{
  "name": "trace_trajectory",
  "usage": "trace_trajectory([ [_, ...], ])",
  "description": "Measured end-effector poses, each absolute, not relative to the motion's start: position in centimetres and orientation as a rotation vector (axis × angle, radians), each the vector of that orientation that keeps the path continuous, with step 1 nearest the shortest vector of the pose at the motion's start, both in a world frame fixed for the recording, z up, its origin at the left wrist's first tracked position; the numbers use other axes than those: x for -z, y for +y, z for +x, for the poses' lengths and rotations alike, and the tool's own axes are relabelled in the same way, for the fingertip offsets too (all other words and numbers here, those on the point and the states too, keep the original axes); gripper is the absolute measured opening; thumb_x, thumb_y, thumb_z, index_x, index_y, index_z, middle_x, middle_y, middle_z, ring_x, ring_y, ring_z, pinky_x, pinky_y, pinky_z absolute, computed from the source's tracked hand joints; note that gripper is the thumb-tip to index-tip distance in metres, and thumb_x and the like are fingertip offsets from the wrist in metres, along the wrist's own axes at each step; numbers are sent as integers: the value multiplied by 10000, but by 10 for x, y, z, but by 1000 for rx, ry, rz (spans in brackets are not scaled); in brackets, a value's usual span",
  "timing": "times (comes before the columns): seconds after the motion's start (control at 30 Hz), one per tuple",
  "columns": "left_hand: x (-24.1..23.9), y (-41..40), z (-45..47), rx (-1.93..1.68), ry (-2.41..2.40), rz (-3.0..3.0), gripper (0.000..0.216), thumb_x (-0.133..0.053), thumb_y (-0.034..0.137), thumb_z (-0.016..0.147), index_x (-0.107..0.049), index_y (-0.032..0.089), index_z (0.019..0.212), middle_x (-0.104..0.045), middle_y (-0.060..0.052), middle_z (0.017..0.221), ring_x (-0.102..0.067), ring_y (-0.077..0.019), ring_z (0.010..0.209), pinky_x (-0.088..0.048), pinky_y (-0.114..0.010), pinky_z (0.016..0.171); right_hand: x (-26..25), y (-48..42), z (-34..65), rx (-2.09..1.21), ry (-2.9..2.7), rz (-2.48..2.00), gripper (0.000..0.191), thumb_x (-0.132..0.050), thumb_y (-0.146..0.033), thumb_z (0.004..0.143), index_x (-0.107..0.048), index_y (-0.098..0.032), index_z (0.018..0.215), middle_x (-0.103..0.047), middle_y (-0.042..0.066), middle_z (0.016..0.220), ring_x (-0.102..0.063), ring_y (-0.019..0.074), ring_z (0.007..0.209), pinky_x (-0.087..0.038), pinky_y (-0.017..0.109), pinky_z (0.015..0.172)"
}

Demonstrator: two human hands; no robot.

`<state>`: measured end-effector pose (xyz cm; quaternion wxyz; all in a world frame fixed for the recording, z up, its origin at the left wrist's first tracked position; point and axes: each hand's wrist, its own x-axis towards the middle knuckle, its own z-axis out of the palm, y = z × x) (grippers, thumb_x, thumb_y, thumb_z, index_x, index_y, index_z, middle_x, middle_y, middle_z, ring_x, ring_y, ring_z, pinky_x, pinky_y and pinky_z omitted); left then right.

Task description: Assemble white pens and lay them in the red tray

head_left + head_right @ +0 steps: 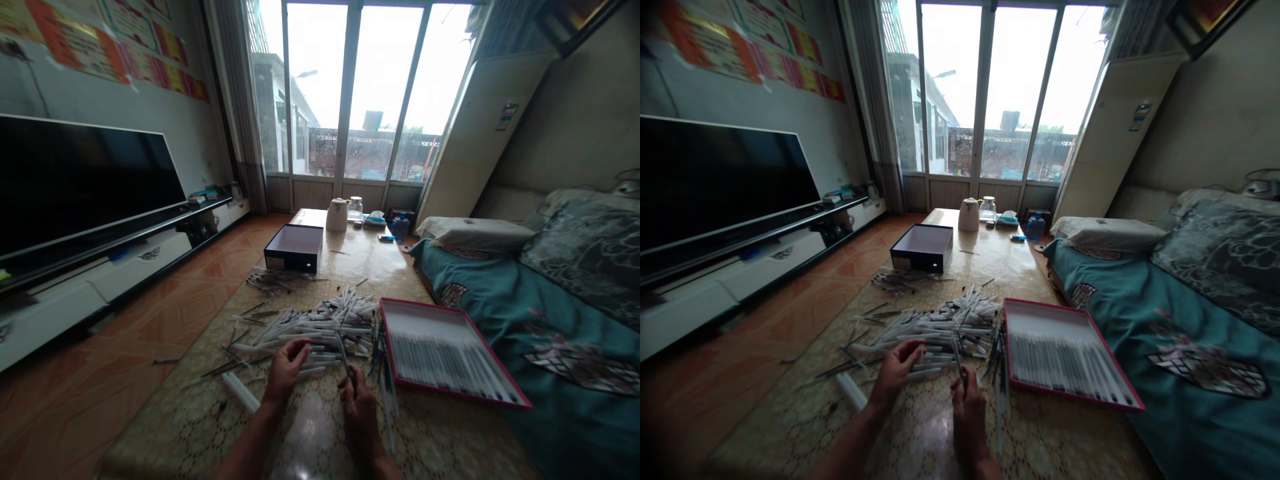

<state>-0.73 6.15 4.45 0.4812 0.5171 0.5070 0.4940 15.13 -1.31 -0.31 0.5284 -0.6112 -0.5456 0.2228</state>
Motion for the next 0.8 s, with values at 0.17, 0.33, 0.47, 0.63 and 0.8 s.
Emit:
trace_trajectory([
  [0.17,-27,10,-20,-1150,1180,917,307,-749,381,555,-584,154,679,-641,-11,644,-586,-136,592,-452,-231,549,-9,-13,154,-607,-1442,-1480,229,-340,-250,879,-562,-198,899,-620,18,741,-590,143,636,-439,223,587],
  [0.33,-18,0,-23,-1183,1151,733,331,-785,351,521,-627,147,729,-655,-8,670,-614,-133,624,-490,-244,627,-25,-18,164,-513,-1736,-1500,226,-378,-226,872,-602,-224,903,-630,21,785,-603,152,715,-435,228,636],
  [0.47,-16,5,-25,-1219,1098,555,348,-818,303,479,-643,145,735,-643,6,644,-598,-99,574,-488,-210,609,-23,-28,171,-320,-1955,-1516,231,-411,-307,897,-638,-261,901,-611,29,779,-584,165,728,-425,244,653],
  [0.63,-19,6,-24,-1226,1082,528,343,-822,292,476,-641,139,726,-628,9,624,-594,-90,571,-488,-196,603,-16,-32,175,-141,-2033,-1560,227,-419,-311,902,-641,-268,933,-590,28,755,-562,172,743,-397,258,676],
  [0.8,-20,5,-23,-1188,1107,605,339,-805,322,494,-640,141,729,-634,6,629,-605,-110,579,-488,-221,605,-16,-29,172,-87,-2077,-1578,205,-427,-309,903,-627,-263,908,-588,21,768,-544,165,741,-368,257,677],
])
